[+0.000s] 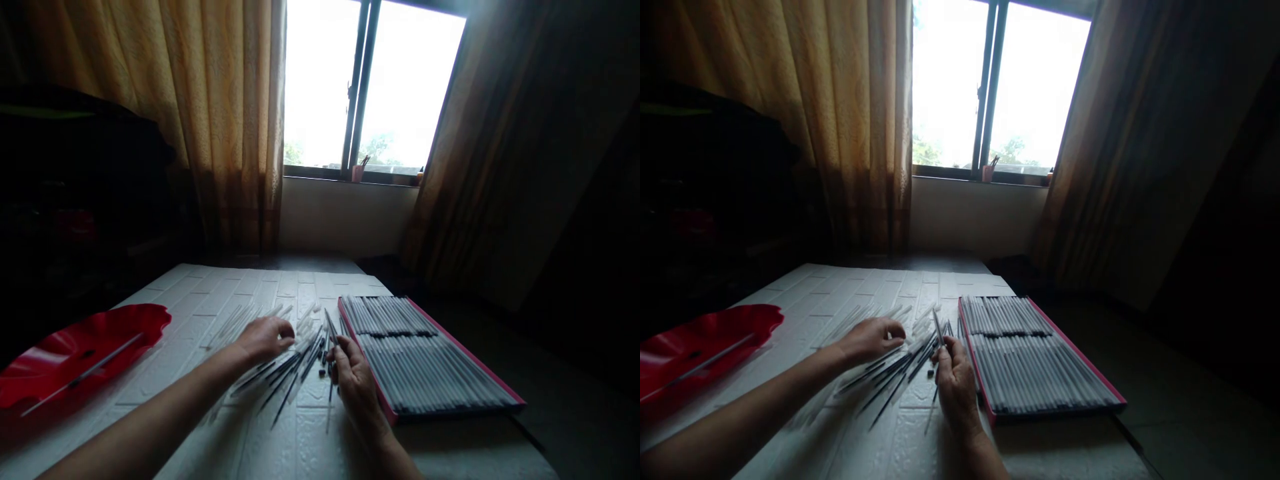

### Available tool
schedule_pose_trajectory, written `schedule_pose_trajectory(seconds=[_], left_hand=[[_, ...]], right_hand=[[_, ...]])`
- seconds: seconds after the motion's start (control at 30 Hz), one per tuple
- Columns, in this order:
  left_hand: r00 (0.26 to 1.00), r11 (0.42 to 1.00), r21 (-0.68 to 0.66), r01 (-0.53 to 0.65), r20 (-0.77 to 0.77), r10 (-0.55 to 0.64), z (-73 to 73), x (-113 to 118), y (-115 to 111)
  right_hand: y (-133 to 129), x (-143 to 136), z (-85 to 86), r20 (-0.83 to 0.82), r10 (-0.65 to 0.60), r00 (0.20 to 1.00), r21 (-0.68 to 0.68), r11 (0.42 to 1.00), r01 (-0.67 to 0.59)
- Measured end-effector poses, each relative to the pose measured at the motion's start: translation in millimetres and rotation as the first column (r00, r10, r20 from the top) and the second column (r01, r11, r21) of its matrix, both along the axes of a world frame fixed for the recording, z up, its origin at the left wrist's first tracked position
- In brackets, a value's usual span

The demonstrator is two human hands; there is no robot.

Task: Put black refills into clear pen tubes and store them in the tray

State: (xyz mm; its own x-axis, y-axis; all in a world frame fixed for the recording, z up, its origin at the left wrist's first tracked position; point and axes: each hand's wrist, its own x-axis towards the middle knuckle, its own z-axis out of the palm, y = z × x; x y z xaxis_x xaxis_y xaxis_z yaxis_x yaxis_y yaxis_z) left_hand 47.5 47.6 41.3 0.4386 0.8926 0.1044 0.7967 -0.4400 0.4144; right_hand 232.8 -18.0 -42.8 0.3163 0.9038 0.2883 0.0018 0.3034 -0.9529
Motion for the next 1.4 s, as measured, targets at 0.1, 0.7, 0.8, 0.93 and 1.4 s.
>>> schedule_pose_trajectory(seconds=[0.1,0.7,0.8,0.93,1.4], left_hand=[[0.997,0.998,0.056,0.005,-0.082,-0.001,-11.5,35,-10],[0.899,0.990,-0.109,0.088,0.437,-0.032,-51.0,-27,-12],[0.854,0.985,-0.139,0.098,0.521,-0.012,-54.3,-36,-17],[0.822,0.985,-0.130,0.112,0.569,-0.019,-54.7,-38,-19],[0.869,0.966,0.019,0.259,0.432,-0.242,-48.6,-51,-19]], right_hand=[[-2,1,0.2,0.044,-0.029,0.999,0.014,1.000,0.028],[-14,-5,11.2,0.413,0.020,0.910,0.043,0.998,-0.041],[-14,-8,12.2,0.534,0.052,0.844,0.031,0.996,-0.081],[-15,-10,12.6,0.632,0.083,0.770,0.017,0.993,-0.120],[-21,-10,13.8,0.802,0.136,0.582,-0.029,0.982,-0.189]])
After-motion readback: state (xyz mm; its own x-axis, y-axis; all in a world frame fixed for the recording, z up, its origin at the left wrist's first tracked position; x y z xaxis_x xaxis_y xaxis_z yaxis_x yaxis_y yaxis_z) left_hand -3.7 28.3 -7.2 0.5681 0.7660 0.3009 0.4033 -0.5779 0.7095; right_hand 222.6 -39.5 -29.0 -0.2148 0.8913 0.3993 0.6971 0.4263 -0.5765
